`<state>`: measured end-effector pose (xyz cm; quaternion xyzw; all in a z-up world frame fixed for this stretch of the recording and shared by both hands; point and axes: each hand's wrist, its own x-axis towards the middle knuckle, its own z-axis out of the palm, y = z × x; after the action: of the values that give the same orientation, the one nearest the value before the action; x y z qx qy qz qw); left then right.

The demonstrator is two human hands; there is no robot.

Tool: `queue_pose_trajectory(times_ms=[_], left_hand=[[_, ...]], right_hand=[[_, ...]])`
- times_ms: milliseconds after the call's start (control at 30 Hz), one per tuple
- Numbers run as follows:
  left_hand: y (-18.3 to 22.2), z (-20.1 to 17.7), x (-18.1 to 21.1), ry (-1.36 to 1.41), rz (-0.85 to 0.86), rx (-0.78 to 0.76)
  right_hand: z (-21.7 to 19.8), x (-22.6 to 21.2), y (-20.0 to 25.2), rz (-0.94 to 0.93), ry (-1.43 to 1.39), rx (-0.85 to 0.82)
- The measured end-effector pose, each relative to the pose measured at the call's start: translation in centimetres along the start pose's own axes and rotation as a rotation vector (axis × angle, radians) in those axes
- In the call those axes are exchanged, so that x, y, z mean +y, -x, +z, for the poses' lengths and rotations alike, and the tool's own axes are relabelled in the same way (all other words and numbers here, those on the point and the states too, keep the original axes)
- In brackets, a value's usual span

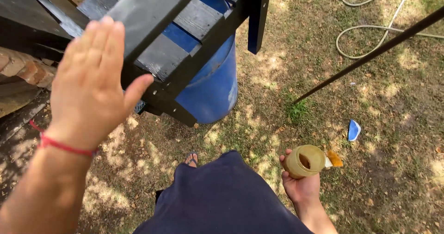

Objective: Painting a wooden chair with black paint using a brush and a small jar of paint in an outdoor setting.

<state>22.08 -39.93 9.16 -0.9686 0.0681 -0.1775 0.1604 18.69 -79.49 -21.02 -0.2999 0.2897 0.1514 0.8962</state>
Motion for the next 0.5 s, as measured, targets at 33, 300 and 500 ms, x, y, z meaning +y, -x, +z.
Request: queue_pose_trajectory(times_ms=[33,300,500], left_hand=[[-1.4,0.1,-0.1,0.082,-0.086,-0.138],[-6.3,5.0,-1.5,0.103,-0.033,-0.068],[-8.6,7.0,-2.2,0.083,-0.004,-0.113]], right_hand=[[-0.7,0.0,0.0,0.005,0.017,-0.020],[-0.1,-1.2,1.3,-0.010,0.009,0.112],[-0.3,-1.3,1.8,-0.016,-0.030,0.135]])
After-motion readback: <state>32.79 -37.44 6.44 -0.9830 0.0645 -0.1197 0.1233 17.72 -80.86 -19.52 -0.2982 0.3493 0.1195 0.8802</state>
